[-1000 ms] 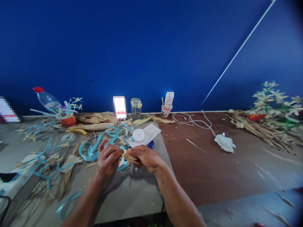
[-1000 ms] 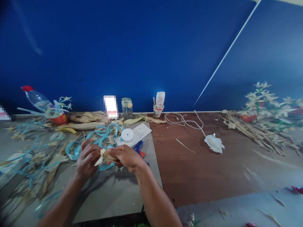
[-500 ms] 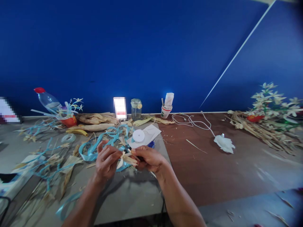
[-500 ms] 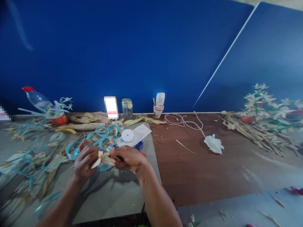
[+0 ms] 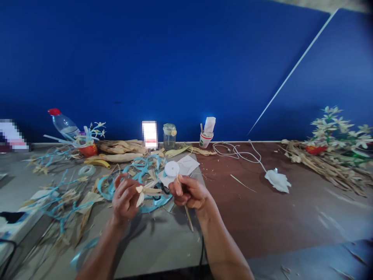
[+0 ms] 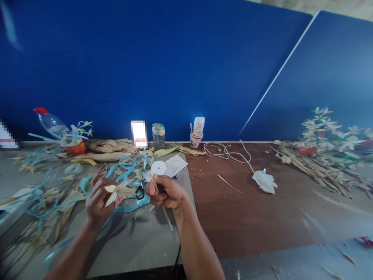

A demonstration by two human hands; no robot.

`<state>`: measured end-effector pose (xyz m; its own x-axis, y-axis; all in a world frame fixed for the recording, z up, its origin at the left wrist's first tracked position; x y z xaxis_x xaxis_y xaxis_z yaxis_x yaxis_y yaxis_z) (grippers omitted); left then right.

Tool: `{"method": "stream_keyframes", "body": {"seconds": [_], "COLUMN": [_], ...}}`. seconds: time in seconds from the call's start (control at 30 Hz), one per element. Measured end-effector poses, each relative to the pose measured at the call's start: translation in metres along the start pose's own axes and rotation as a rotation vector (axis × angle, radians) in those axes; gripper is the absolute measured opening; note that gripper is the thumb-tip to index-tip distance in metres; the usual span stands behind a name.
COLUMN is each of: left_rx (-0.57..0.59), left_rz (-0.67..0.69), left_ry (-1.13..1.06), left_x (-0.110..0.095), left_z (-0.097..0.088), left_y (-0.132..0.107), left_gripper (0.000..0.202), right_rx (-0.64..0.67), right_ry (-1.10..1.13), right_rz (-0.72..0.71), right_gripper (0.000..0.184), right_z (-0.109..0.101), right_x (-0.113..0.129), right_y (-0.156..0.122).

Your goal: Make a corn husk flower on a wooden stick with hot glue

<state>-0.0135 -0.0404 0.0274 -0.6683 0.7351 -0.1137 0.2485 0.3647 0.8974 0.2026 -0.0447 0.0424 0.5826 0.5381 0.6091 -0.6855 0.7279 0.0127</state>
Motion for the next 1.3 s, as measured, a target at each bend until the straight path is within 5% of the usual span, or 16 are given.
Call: {"method": "stream_keyframes", "body": {"seconds": [0.17, 0.33, 0.57, 0.77, 1.3], "left_rx": [-0.027, -0.040, 0.008, 0.244, 0.253], "left_rz": [-0.052, -0.106, -0.132, -0.021, 0.020], "left_ry": [0.047, 0.066, 0.096, 0.035, -0.068], "left_x": [0.005, 0.006, -0.001, -0.007, -0.002], "left_z": [0.006, 0.009, -0.004, -0.004, 0.009], "left_y": [-0.004, 0.002, 0.026, 0.036, 0.027], "left_gripper": [0.023, 0.015, 0.012, 0.011, 0.005], "right_rx": [-0.163, -0.295, -0.238, -0.203, -0.176], "right_ry": [0.103, 0.101, 0.056, -0.072, -0.211], "right_rz": [-0.065, -0.120, -0.145, -0.152, -0.141], "right_gripper": [0.035, 0.020, 0.022, 0.027, 0.033], "right_z": [-0.001, -0.002, 0.000, 0.007, 0.001], "right_x": [-0.001, -0.011, -0.010, -0.010, -0.007], "right_y": [0.010, 0.020, 0.020, 0.017, 0.008]}}
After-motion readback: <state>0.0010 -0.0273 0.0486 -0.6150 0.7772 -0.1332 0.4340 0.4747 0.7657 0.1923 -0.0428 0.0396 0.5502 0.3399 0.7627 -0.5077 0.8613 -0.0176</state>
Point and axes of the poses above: each hand's wrist, its own y-axis towards the middle knuckle, its own z-axis out of the palm, x = y × z, the point moved 1 cm from there along y, towards the middle knuckle, and after that the axes turned 7 degrees about y, right-handed, at the moved point
